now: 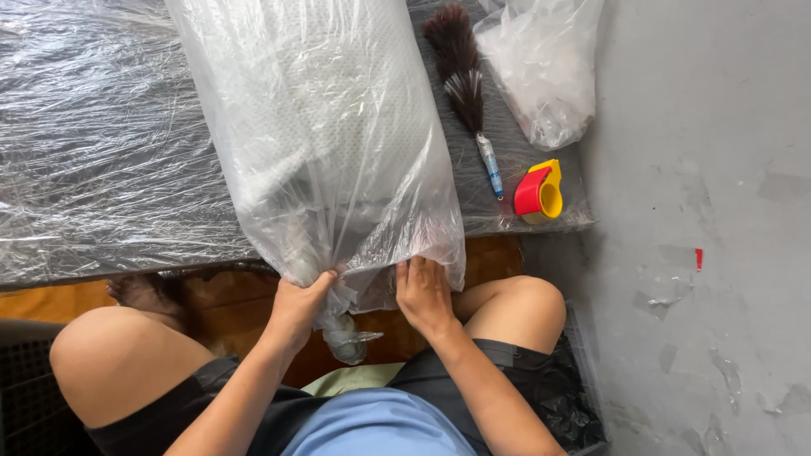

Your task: A person is seen packing a large white pillow into a clear plastic bag, smoothing it out with a duster, and then using a vacuum hose to suck out the air and compress the pillow for storage.

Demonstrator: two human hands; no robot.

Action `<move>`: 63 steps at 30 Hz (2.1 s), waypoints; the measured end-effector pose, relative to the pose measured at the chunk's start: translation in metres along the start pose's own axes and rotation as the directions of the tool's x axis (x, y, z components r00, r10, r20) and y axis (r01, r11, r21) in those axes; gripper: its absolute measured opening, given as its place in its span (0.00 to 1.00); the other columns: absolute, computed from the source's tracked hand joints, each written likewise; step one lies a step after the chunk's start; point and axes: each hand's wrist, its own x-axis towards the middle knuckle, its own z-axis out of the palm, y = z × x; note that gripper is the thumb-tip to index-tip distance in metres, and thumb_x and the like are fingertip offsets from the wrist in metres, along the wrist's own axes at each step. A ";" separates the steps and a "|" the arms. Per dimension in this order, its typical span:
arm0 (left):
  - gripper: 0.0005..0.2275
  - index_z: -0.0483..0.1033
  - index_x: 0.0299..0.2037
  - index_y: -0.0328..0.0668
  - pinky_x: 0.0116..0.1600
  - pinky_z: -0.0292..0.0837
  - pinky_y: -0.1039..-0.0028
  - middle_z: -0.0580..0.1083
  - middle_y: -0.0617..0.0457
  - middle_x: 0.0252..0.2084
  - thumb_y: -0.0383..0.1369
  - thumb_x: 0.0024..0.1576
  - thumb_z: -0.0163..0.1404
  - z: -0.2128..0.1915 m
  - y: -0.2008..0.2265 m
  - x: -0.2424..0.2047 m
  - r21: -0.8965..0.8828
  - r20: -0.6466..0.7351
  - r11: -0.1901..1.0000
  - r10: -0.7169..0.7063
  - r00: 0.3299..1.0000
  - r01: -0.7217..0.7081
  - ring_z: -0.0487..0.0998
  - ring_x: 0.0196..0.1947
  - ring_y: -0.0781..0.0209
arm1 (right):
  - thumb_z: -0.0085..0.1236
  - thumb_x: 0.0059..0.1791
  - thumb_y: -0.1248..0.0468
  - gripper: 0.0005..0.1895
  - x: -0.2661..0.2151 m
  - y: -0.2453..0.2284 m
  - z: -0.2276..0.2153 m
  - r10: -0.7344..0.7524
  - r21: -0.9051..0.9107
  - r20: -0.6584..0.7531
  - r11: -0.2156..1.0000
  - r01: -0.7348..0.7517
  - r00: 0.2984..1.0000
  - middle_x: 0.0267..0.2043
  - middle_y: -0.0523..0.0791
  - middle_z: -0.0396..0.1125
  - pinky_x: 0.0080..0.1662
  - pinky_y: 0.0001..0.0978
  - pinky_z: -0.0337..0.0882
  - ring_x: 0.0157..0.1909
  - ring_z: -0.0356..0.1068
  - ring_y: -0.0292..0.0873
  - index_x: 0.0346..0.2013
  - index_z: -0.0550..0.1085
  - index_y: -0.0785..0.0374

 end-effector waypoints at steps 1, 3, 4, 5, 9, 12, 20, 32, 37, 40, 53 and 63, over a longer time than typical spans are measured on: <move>0.35 0.66 0.66 0.26 0.62 0.69 0.46 0.70 0.29 0.62 0.35 0.48 0.63 0.002 0.005 -0.005 -0.012 0.004 1.000 0.006 1.000 -0.006 0.71 0.64 0.38 | 0.38 0.56 0.55 0.16 0.010 0.002 0.003 0.063 -0.058 0.075 0.997 -0.058 0.995 0.50 0.56 0.63 0.51 0.55 0.65 0.55 0.65 0.61 0.53 0.64 0.62; 0.34 0.66 0.66 0.25 0.62 0.69 0.48 0.70 0.28 0.61 0.33 0.48 0.62 0.001 0.006 -0.009 -0.026 0.004 1.000 0.018 1.000 -0.017 0.71 0.64 0.39 | 0.39 0.55 0.51 0.21 0.040 -0.020 -0.018 0.124 -0.117 0.143 0.987 -0.107 0.982 0.28 0.52 0.74 0.35 0.56 0.74 0.36 0.77 0.61 0.30 0.76 0.57; 0.35 0.65 0.67 0.24 0.63 0.68 0.47 0.69 0.27 0.62 0.34 0.48 0.62 0.000 0.004 -0.007 -0.032 0.010 0.999 0.020 1.000 -0.020 0.70 0.65 0.38 | 0.40 0.54 0.49 0.22 0.060 -0.045 -0.043 0.166 -0.039 0.264 0.986 -0.162 0.950 0.36 0.56 0.75 0.43 0.59 0.72 0.44 0.75 0.64 0.36 0.77 0.59; 0.36 0.64 0.67 0.23 0.63 0.67 0.46 0.68 0.26 0.63 0.34 0.48 0.62 -0.001 0.002 -0.004 -0.037 0.017 0.999 0.023 1.000 -0.022 0.69 0.65 0.36 | 0.41 0.53 0.46 0.25 0.080 -0.069 -0.067 0.194 0.032 0.384 0.974 -0.223 0.903 0.43 0.59 0.75 0.50 0.62 0.71 0.53 0.74 0.67 0.42 0.79 0.61; 0.36 0.63 0.68 0.25 0.64 0.67 0.45 0.67 0.26 0.64 0.34 0.48 0.61 0.004 0.012 -0.017 -0.037 0.035 0.999 -0.001 0.999 0.002 0.68 0.67 0.35 | 0.42 0.53 0.47 0.24 0.100 -0.058 -0.049 0.147 -0.011 0.294 0.988 -0.151 0.944 0.45 0.59 0.74 0.52 0.63 0.70 0.54 0.72 0.66 0.43 0.79 0.60; 0.37 0.63 0.68 0.25 0.64 0.67 0.45 0.67 0.26 0.64 0.35 0.48 0.62 0.001 -0.002 -0.005 -0.032 0.021 0.999 -0.006 1.000 0.007 0.68 0.67 0.34 | 0.44 0.52 0.49 0.22 0.087 -0.049 -0.035 0.030 -0.079 0.171 0.997 -0.016 0.985 0.48 0.59 0.72 0.54 0.65 0.67 0.56 0.70 0.66 0.44 0.79 0.59; 0.37 0.64 0.68 0.28 0.66 0.65 0.45 0.68 0.29 0.64 0.36 0.48 0.63 -0.002 0.002 -0.003 -0.041 0.027 0.999 0.006 1.000 -0.005 0.67 0.67 0.37 | 0.50 0.51 0.53 0.17 0.099 -0.025 0.005 -0.319 -0.347 -0.161 0.904 0.249 0.934 0.56 0.59 0.67 0.61 0.71 0.61 0.63 0.64 0.66 0.48 0.79 0.56; 0.37 0.63 0.68 0.26 0.67 0.64 0.44 0.67 0.28 0.65 0.36 0.49 0.62 -0.002 -0.001 0.002 -0.023 0.032 1.000 0.015 0.999 -0.014 0.66 0.68 0.37 | 0.38 0.52 0.39 0.27 0.077 0.027 0.027 -0.637 -0.398 0.286 0.601 0.693 0.716 0.67 0.42 0.62 0.77 0.57 0.43 0.72 0.54 0.44 0.64 0.70 0.33; 0.37 0.63 0.68 0.26 0.66 0.64 0.44 0.67 0.28 0.65 0.36 0.48 0.61 -0.003 0.007 -0.004 -0.011 0.038 1.000 -0.001 0.999 0.001 0.66 0.68 0.36 | 0.44 0.56 0.58 0.18 0.017 -0.104 -0.069 -0.280 -0.199 -0.096 0.946 0.257 0.955 0.55 0.49 0.70 0.67 0.40 0.58 0.64 0.64 0.48 0.56 0.75 0.61; 0.26 0.71 0.59 0.30 0.58 0.69 0.57 0.73 0.37 0.54 0.34 0.50 0.58 -0.009 0.009 0.000 -0.012 0.037 1.000 -0.003 0.999 0.003 0.72 0.56 0.47 | 0.59 0.51 0.59 0.09 -0.016 -0.122 -0.129 -0.343 0.168 -0.089 0.920 0.353 0.935 0.43 0.49 0.73 0.50 0.42 0.75 0.47 0.74 0.50 0.41 0.77 0.61; 0.40 0.64 0.66 0.24 0.61 0.72 0.47 0.71 0.28 0.62 0.42 0.47 0.67 0.003 0.020 -0.018 -0.050 0.101 0.999 0.025 0.995 -0.020 0.72 0.64 0.38 | 0.53 0.49 0.70 0.14 0.002 -0.092 -0.040 -0.476 0.036 -0.245 0.866 0.499 0.845 0.53 0.48 0.71 0.56 0.43 0.71 0.59 0.70 0.55 0.46 0.80 0.62; 0.37 0.67 0.65 0.23 0.61 0.70 0.46 0.72 0.30 0.61 0.37 0.47 0.67 0.009 0.022 -0.009 -0.032 0.024 0.999 0.041 0.999 -0.040 0.73 0.62 0.38 | 0.54 0.50 0.69 0.09 0.012 -0.067 -0.082 -0.017 0.508 -0.332 0.839 0.193 0.943 0.42 0.44 0.76 0.54 0.37 0.73 0.50 0.75 0.46 0.40 0.81 0.60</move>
